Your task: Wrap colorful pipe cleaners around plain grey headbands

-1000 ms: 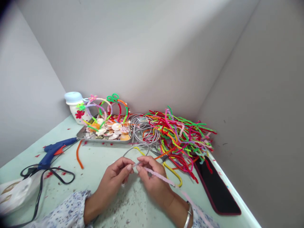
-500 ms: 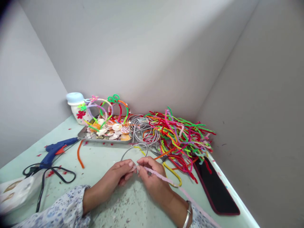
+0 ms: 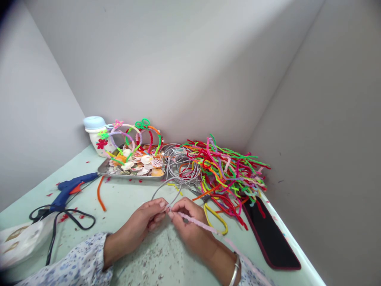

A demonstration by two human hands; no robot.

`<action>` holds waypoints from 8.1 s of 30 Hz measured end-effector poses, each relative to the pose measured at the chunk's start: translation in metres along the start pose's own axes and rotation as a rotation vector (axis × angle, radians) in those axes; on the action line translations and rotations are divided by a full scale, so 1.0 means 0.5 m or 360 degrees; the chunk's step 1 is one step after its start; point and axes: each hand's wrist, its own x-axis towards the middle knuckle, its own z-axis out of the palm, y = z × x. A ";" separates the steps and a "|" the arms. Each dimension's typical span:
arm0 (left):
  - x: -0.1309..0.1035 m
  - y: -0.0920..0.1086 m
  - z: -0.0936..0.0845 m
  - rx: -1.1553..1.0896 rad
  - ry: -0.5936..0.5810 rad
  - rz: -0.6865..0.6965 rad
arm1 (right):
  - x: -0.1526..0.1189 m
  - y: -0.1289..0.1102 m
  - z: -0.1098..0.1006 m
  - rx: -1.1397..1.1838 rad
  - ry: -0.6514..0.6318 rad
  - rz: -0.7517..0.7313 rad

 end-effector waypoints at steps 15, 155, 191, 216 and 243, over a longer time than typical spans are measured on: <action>0.000 0.003 -0.001 -0.0140 -0.0002 -0.0035 | -0.005 0.017 0.007 0.0044 0.0020 -0.0105; 0.003 -0.005 0.002 0.0305 0.0152 0.0132 | -0.002 0.003 0.000 -0.0205 0.0015 -0.0322; 0.002 -0.002 0.000 0.0369 0.0222 0.0093 | 0.003 0.004 0.001 -0.0302 0.0040 -0.0298; 0.000 -0.008 -0.003 0.0437 0.0184 0.0169 | 0.004 0.001 -0.002 -0.0384 0.0054 -0.0378; -0.018 -0.014 0.008 0.1140 0.0377 0.0618 | 0.000 0.015 -0.001 -0.0364 0.0130 -0.0333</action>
